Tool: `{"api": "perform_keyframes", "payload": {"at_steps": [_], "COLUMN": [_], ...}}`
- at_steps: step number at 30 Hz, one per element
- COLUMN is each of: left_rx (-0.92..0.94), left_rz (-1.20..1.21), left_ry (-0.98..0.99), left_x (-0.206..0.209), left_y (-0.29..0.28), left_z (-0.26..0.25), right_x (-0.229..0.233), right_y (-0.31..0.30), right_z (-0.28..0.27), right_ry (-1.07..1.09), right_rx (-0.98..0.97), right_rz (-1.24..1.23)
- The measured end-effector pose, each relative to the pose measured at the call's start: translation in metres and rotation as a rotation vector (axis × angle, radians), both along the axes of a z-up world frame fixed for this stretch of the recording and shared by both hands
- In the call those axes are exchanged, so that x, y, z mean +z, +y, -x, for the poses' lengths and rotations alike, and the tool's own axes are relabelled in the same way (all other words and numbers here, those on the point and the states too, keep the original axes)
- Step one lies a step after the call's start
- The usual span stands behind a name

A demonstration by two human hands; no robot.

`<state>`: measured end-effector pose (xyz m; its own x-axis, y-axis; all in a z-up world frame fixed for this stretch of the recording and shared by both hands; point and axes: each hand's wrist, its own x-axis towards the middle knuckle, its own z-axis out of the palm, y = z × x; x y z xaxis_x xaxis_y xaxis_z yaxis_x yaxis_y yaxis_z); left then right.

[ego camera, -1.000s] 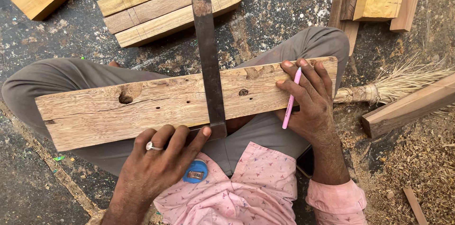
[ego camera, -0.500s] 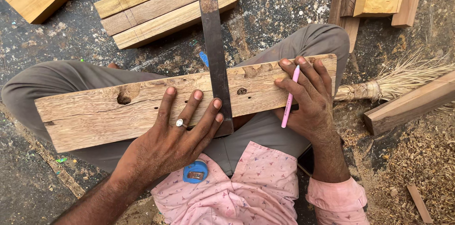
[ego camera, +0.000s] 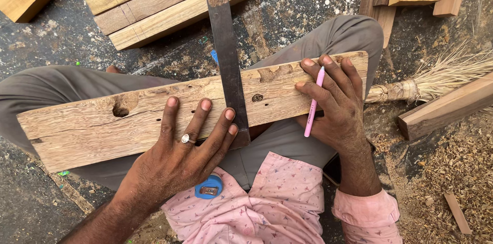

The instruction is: The person sits on the floor and uses a try square and a pink pencil to mark lines on several wooden planks. They measure and draw perpendicular lines on the wood pieces, preparing them for cutting or assembly.

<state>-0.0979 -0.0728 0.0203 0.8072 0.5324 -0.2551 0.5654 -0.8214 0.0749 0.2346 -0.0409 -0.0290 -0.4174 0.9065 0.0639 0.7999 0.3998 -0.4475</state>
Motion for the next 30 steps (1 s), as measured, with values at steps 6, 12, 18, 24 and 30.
{"api": "perform_keyframes", "payload": {"at_steps": [6, 12, 18, 24, 30], "left_rx": [0.0, 0.009, 0.017, 0.013, -0.067], "left_rz": [-0.025, -0.032, -0.055, -0.08, -0.094], "left_ry": [-0.01, 0.002, 0.006, 0.047, 0.143], "left_x": [-0.008, -0.008, -0.006, 0.0, 0.014], "left_y": [-0.001, -0.002, -0.003, -0.004, 0.001], "left_z": [-0.001, -0.002, -0.004, -0.009, -0.014], "right_x": [-0.002, -0.002, 0.004, 0.023, 0.038], "right_y": [0.0, 0.001, 0.004, -0.001, -0.011], "right_z": [-0.002, -0.001, 0.001, 0.021, 0.048], "right_ry": [0.005, -0.014, -0.003, 0.217, 0.383], "right_rx": [0.001, -0.002, 0.014, 0.001, -0.007], "right_rz": [-0.006, -0.006, 0.004, -0.067, -0.032]}}
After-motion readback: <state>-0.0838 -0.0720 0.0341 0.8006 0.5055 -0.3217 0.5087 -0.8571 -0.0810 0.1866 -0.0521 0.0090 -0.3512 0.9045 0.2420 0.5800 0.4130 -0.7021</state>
